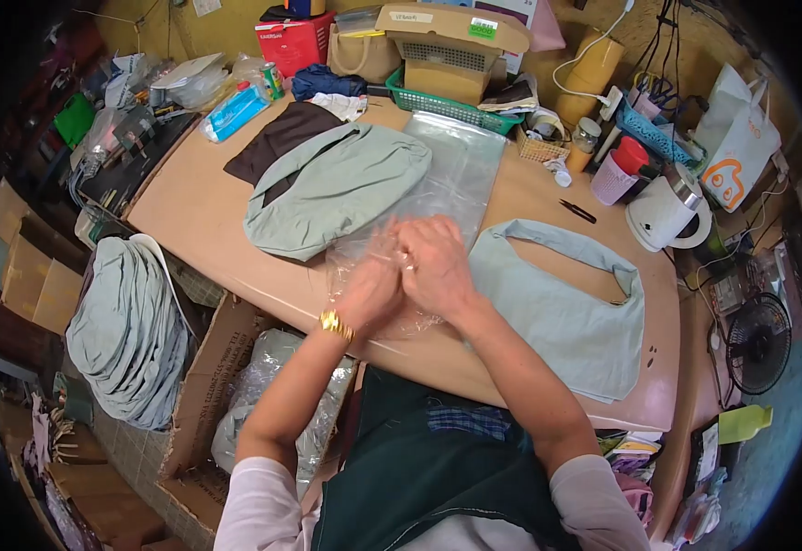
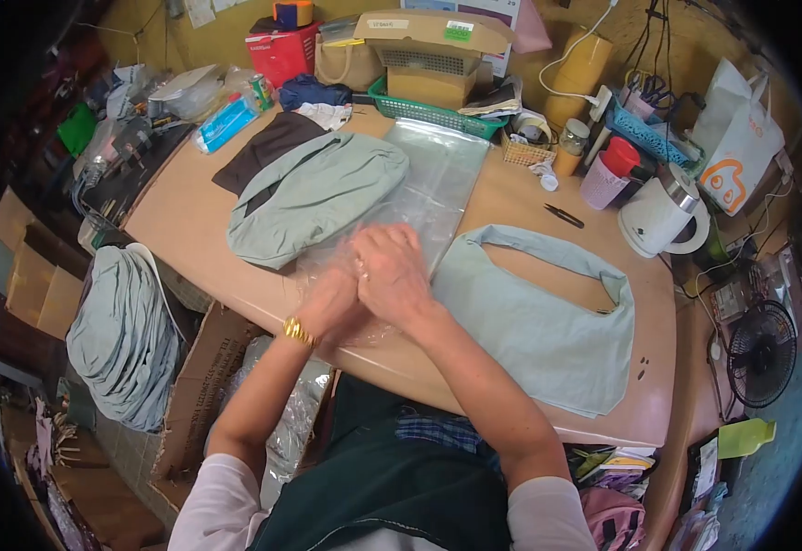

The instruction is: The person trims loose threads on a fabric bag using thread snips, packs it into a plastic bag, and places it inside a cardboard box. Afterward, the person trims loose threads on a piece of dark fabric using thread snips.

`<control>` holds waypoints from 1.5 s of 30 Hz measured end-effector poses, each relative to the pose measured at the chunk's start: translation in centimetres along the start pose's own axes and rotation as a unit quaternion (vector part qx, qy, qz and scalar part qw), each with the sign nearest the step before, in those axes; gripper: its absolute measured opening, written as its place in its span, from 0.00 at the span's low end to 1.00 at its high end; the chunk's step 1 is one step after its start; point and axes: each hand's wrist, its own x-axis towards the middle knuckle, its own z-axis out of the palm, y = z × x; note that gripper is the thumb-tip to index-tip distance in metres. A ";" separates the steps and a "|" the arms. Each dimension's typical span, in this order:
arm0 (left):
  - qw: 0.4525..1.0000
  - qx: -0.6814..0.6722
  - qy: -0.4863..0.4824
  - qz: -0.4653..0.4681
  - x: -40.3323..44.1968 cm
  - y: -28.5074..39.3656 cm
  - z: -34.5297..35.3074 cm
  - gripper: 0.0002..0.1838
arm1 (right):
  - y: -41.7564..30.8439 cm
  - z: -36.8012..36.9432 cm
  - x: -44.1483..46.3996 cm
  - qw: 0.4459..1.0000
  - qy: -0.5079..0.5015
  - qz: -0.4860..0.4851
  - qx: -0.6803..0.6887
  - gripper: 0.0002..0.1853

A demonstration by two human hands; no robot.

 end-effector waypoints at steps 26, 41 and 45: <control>0.991 -0.018 0.124 0.045 6.0 -5.5 2.1 0.07 | -3.0 2.6 -5.7 0.984 -0.171 0.043 0.024 0.10; 0.962 -0.249 0.099 -0.044 2.7 -5.4 0.6 0.22 | 0.8 7.8 -2.9 0.974 -0.109 0.190 -0.048 0.38; 0.983 -0.124 0.132 0.030 1.7 -5.8 1.2 0.21 | 2.0 8.2 -3.6 0.975 -0.091 0.197 -0.047 0.39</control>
